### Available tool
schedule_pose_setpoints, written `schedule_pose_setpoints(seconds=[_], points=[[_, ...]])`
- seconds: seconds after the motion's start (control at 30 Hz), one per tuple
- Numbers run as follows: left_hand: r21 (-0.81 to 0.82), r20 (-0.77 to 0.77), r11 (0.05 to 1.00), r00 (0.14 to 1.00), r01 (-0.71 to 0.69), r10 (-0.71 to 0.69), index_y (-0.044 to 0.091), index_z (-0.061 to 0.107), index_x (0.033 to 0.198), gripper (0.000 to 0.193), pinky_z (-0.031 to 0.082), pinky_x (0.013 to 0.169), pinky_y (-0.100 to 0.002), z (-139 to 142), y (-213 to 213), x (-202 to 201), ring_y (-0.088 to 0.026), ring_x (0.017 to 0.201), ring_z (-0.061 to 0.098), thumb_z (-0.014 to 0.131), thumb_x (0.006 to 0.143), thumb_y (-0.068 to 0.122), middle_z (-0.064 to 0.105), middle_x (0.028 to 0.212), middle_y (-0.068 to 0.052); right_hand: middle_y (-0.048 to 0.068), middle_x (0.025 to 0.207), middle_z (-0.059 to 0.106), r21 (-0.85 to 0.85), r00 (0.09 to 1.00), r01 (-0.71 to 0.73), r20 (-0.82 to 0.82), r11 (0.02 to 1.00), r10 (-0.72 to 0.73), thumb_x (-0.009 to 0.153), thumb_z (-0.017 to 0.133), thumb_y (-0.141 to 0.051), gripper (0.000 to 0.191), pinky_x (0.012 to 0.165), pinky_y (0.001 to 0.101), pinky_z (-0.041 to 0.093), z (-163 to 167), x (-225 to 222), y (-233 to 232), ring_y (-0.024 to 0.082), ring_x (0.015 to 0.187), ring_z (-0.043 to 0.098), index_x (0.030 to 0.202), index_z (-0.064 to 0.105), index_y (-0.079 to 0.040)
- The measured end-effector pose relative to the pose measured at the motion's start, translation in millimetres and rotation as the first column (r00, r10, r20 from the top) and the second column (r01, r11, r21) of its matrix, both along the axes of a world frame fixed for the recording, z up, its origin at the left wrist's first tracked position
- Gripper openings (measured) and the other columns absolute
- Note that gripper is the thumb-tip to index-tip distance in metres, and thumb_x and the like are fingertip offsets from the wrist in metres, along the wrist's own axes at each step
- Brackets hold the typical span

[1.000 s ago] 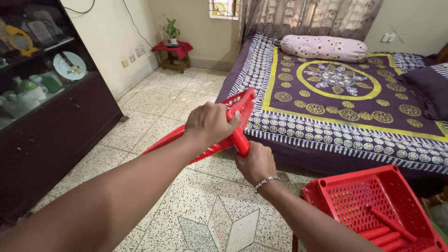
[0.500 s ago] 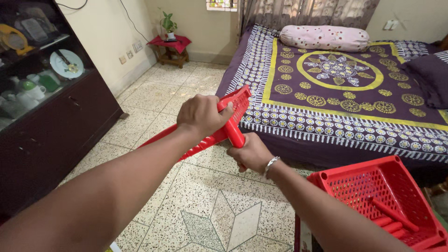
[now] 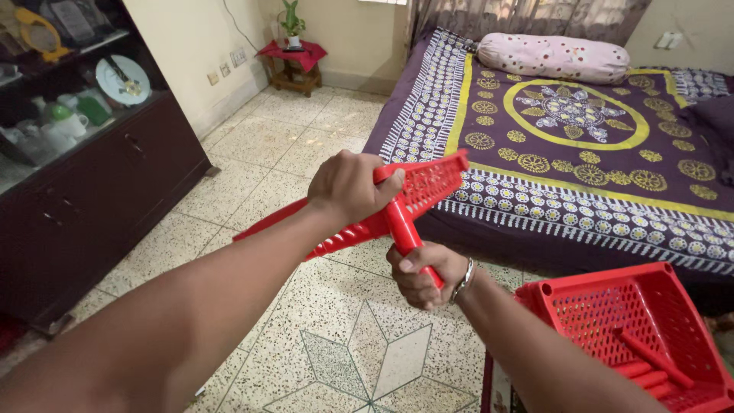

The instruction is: The person detaches red cylindrical legs from red plastic baskets and pulls out the white board inserts, then reattaches the legs to the baskets by hand. They work on the baskets one at a time, holding a basket in one hand while twisting a leg free with the other, and set completed baskets on a small green table.

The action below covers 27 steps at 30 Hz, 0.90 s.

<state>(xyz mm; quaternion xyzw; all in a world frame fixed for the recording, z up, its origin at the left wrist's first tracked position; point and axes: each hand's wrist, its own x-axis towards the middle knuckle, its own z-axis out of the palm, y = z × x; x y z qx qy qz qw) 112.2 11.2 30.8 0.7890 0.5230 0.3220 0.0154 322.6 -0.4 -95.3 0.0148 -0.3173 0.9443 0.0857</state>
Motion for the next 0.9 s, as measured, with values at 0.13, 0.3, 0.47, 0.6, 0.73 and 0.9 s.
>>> schedule_pose_setpoints(seconds=[0.13, 0.3, 0.47, 0.6, 0.73, 0.9], points=[[0.12, 0.112, 0.984, 0.983, 0.134, -0.148, 0.006, 0.064, 0.062, 0.054, 0.052, 0.055, -0.048, -1, 1, -10, -0.039, 0.06, 0.067, 0.059, 0.093, 0.049, 0.062, 0.061, -0.021, 0.001, 0.059, 0.048, -0.011, 0.997, 0.074, -0.016, 0.997, -0.074, 0.098, 0.061, -0.011, 0.019, 0.051, 0.0349, 0.055, -5, -8, -15, 0.014, 0.046, 0.049, 0.086, 0.047, -0.008], [0.147, 0.23, 0.974, 0.951, 0.174, -0.205, 0.005, 0.064, 0.067, 0.05, 0.052, 0.06, -0.049, -7, 5, -18, -0.041, 0.065, 0.066, 0.059, 0.096, 0.045, 0.061, 0.063, -0.022, 0.0, 0.061, 0.049, 0.168, 0.964, 0.187, 0.157, 0.968, -0.213, 0.097, 0.062, -0.009, 0.015, 0.06, 0.0383, 0.058, 9, 0, -29, 0.014, 0.05, 0.052, 0.094, 0.047, -0.01], [0.171, 0.114, 0.964, 0.968, 0.204, -0.225, 0.005, 0.064, 0.064, 0.048, 0.053, 0.058, -0.049, -11, 10, -29, -0.04, 0.063, 0.068, 0.062, 0.093, 0.043, 0.063, 0.062, -0.02, 0.009, 0.077, 0.058, -0.063, 0.943, 0.25, -0.21, 0.966, -0.258, 0.096, 0.063, -0.019, 0.032, 0.078, 0.0424, 0.062, 41, 15, -44, 0.021, 0.074, 0.064, 0.12, 0.052, -0.001], [0.194, 0.044, 0.958, 0.974, 0.21, -0.223, 0.008, 0.065, 0.063, 0.044, 0.053, 0.053, -0.048, -18, 8, -38, -0.037, 0.056, 0.067, 0.064, 0.091, 0.043, 0.063, 0.057, -0.017, 0.016, 0.104, 0.062, -0.036, 0.879, 0.439, -0.189, 0.898, -0.438, 0.084, 0.064, -0.013, 0.047, 0.093, 0.0464, 0.06, 75, 25, -35, 0.027, 0.098, 0.066, 0.127, 0.048, -0.001], [0.23, -0.057, 0.947, 0.975, 0.224, -0.217, 0.01, 0.059, 0.058, 0.047, 0.053, 0.05, -0.045, -24, 4, -46, -0.033, 0.05, 0.066, 0.065, 0.091, 0.043, 0.06, 0.052, -0.015, 0.02, 0.123, 0.063, 0.185, 0.684, 0.716, 0.005, 0.673, -0.729, 0.09, 0.061, -0.011, 0.051, 0.093, 0.0412, 0.06, 98, 29, -10, 0.028, 0.102, 0.069, 0.138, 0.048, 0.001], [0.296, -0.111, 0.897, 0.945, 0.328, -0.308, 0.012, 0.057, 0.059, 0.045, 0.054, 0.049, -0.041, -32, -7, -52, -0.027, 0.046, 0.065, 0.064, 0.09, 0.043, 0.06, 0.051, -0.011, 0.019, 0.12, 0.067, 0.611, 0.211, 0.737, 0.198, 0.289, -0.957, 0.092, 0.071, -0.018, 0.043, 0.09, 0.036, 0.063, 98, 14, 33, 0.023, 0.098, 0.07, 0.128, 0.061, 0.004]])
